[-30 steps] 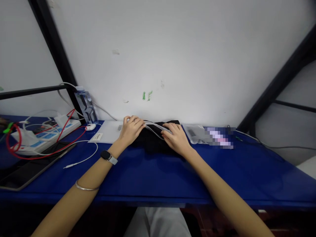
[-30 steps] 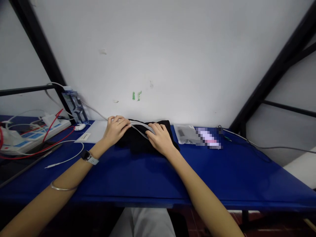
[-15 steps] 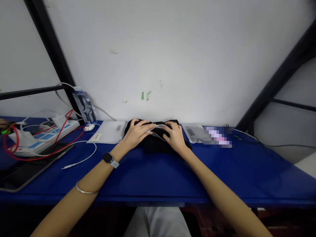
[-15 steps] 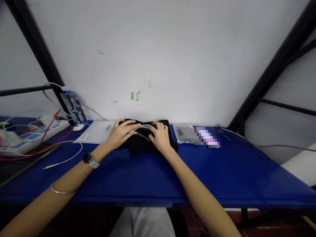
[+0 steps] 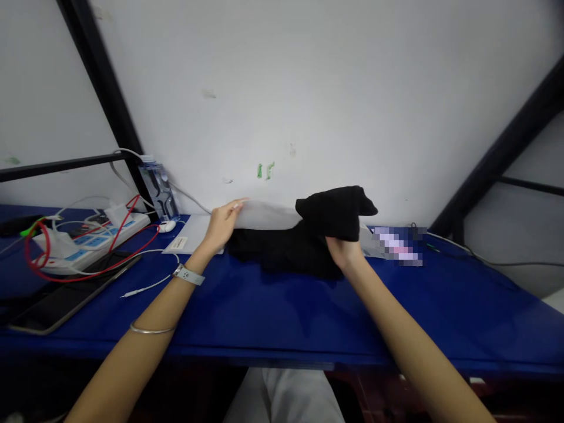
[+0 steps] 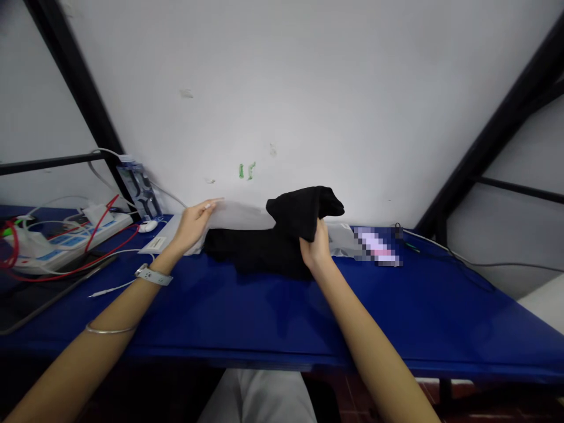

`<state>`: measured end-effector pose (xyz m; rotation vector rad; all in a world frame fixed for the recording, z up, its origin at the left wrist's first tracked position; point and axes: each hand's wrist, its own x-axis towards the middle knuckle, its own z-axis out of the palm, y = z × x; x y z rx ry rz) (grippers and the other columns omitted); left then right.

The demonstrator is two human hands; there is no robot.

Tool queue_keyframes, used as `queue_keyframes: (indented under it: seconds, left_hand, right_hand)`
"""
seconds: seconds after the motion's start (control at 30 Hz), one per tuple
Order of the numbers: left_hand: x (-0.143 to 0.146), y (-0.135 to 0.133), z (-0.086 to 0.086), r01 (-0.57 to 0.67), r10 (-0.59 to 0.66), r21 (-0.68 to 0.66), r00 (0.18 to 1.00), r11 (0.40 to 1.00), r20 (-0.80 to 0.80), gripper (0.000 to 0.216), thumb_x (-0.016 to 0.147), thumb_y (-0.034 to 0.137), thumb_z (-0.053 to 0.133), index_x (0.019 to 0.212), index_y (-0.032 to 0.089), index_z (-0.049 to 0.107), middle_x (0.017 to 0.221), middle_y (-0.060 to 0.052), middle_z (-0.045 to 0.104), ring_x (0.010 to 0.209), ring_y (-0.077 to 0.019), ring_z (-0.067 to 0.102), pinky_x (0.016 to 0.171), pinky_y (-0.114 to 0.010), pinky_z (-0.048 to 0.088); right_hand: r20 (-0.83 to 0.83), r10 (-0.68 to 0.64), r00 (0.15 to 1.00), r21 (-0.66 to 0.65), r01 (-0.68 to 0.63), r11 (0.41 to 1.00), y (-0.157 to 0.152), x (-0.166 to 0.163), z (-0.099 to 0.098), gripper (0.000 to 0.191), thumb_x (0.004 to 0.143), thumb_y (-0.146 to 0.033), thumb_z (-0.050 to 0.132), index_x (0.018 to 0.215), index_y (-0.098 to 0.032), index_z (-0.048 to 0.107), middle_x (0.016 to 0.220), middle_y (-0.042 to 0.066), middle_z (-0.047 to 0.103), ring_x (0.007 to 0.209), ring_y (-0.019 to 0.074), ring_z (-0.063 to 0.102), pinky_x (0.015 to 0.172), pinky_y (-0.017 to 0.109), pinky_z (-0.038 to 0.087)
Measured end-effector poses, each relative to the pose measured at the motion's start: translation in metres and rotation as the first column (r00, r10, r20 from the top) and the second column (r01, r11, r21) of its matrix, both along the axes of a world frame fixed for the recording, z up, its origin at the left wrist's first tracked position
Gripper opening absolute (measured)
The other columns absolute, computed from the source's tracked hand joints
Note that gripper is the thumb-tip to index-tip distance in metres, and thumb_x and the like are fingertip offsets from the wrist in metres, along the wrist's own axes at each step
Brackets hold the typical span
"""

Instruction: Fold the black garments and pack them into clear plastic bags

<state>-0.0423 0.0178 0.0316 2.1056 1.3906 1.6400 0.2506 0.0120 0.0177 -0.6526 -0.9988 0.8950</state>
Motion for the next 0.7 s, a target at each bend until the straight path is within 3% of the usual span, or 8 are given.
queue_keyframes:
  seconds: [0.1, 0.2, 0.27, 0.33, 0.43, 0.57, 0.63, 0.7]
  left_hand:
    - [-0.025, 0.002, 0.008, -0.295, 0.281, 0.086, 0.948, 0.952, 0.148, 0.033, 0.092, 0.03, 0.045, 0.112, 0.017, 0.068, 0.107, -0.006, 0.072, 0.102, -0.0242, 0.063, 0.093, -0.036, 0.045]
    - [-0.049, -0.001, 0.016, -0.594, 0.561, 0.178, 0.802, 0.785, 0.205, 0.037, 0.093, 0.024, 0.041, 0.123, 0.016, 0.062, 0.113, -0.011, 0.069, 0.109, -0.0271, 0.06, 0.104, -0.049, 0.031]
    - [-0.06, -0.006, 0.018, -0.661, 0.648, 0.225, 0.749, 0.716, 0.14, 0.04, 0.092, 0.02, 0.04, 0.128, 0.018, 0.058, 0.12, -0.012, 0.066, 0.114, -0.0275, 0.057, 0.107, -0.052, 0.025]
    - [-0.064, -0.009, 0.018, -0.642, 0.668, 0.248, 0.744, 0.725, -0.027, 0.044, 0.091, 0.018, 0.039, 0.132, 0.02, 0.055, 0.126, -0.012, 0.063, 0.118, -0.0265, 0.055, 0.107, -0.05, 0.025]
    - [-0.063, -0.009, 0.013, -0.557, 0.575, 0.169, 0.722, 0.813, -0.385, 0.047, 0.089, 0.015, 0.038, 0.131, 0.019, 0.057, 0.127, -0.013, 0.063, 0.122, -0.0271, 0.054, 0.105, -0.046, 0.03]
    - [-0.062, 0.002, -0.003, -0.383, 0.189, -0.159, 0.725, 0.91, -0.663, 0.047, 0.087, 0.016, 0.037, 0.126, 0.018, 0.062, 0.127, -0.012, 0.063, 0.117, -0.0277, 0.059, 0.101, -0.038, 0.039]
    - [-0.067, 0.01, -0.012, -0.281, -0.027, -0.353, 0.748, 0.892, -0.663, 0.046, 0.084, 0.02, 0.041, 0.122, 0.02, 0.066, 0.127, -0.008, 0.063, 0.116, -0.026, 0.06, 0.1, -0.034, 0.041]
    - [-0.077, 0.017, -0.019, -0.22, -0.189, -0.513, 0.755, 0.83, -0.628, 0.044, 0.078, 0.023, 0.047, 0.116, 0.023, 0.069, 0.123, -0.005, 0.065, 0.116, -0.0248, 0.06, 0.101, -0.032, 0.041]
  right_hand:
    - [-0.045, -0.07, 0.997, -0.144, 0.063, 0.988, 0.003, 0.006, -0.004, 0.018, 0.075, -0.041, 0.061, 0.08, -0.024, 0.059, 0.078, -0.001, 0.068, 0.075, 0.0168, 0.065, 0.07, 0.03, 0.056]
    - [0.03, -0.071, 0.997, -0.357, 0.077, 0.931, 0.005, 0.007, -0.009, 0.011, 0.069, -0.028, 0.065, 0.077, -0.022, 0.059, 0.066, -0.002, 0.065, 0.061, 0.0157, 0.062, 0.059, 0.028, 0.054]
    - [0.08, -0.05, 0.995, -0.41, 0.079, 0.909, 0.005, 0.007, -0.011, 0.01, 0.068, -0.023, 0.064, 0.077, -0.021, 0.06, 0.064, -0.002, 0.065, 0.059, 0.0158, 0.062, 0.056, 0.027, 0.054]
    - [0.099, -0.049, 0.994, -0.417, 0.086, 0.905, 0.006, 0.006, -0.012, 0.013, 0.067, -0.022, 0.063, 0.08, -0.021, 0.061, 0.067, -0.001, 0.067, 0.063, 0.0163, 0.063, 0.058, 0.026, 0.054]
    - [0.117, -0.056, 0.992, -0.426, 0.101, 0.899, 0.006, 0.006, -0.011, 0.016, 0.067, -0.021, 0.063, 0.083, -0.021, 0.062, 0.073, 0.0, 0.069, 0.069, 0.0176, 0.066, 0.061, 0.026, 0.054]
    - [0.148, -0.043, 0.988, -0.447, 0.106, 0.888, 0.006, 0.008, -0.013, 0.015, 0.068, -0.021, 0.061, 0.083, -0.022, 0.062, 0.076, 0.001, 0.07, 0.072, 0.0184, 0.066, 0.063, 0.027, 0.054]
    - [0.164, -0.031, 0.986, -0.457, 0.104, 0.883, 0.006, 0.008, -0.015, 0.014, 0.068, -0.021, 0.06, 0.083, -0.022, 0.061, 0.075, 0.001, 0.07, 0.072, 0.0183, 0.066, 0.064, 0.027, 0.054]
    - [0.189, -0.011, 0.982, -0.458, 0.098, 0.883, 0.007, 0.008, -0.017, 0.013, 0.069, -0.021, 0.06, 0.082, -0.021, 0.061, 0.075, 0.002, 0.07, 0.071, 0.0187, 0.066, 0.064, 0.028, 0.054]
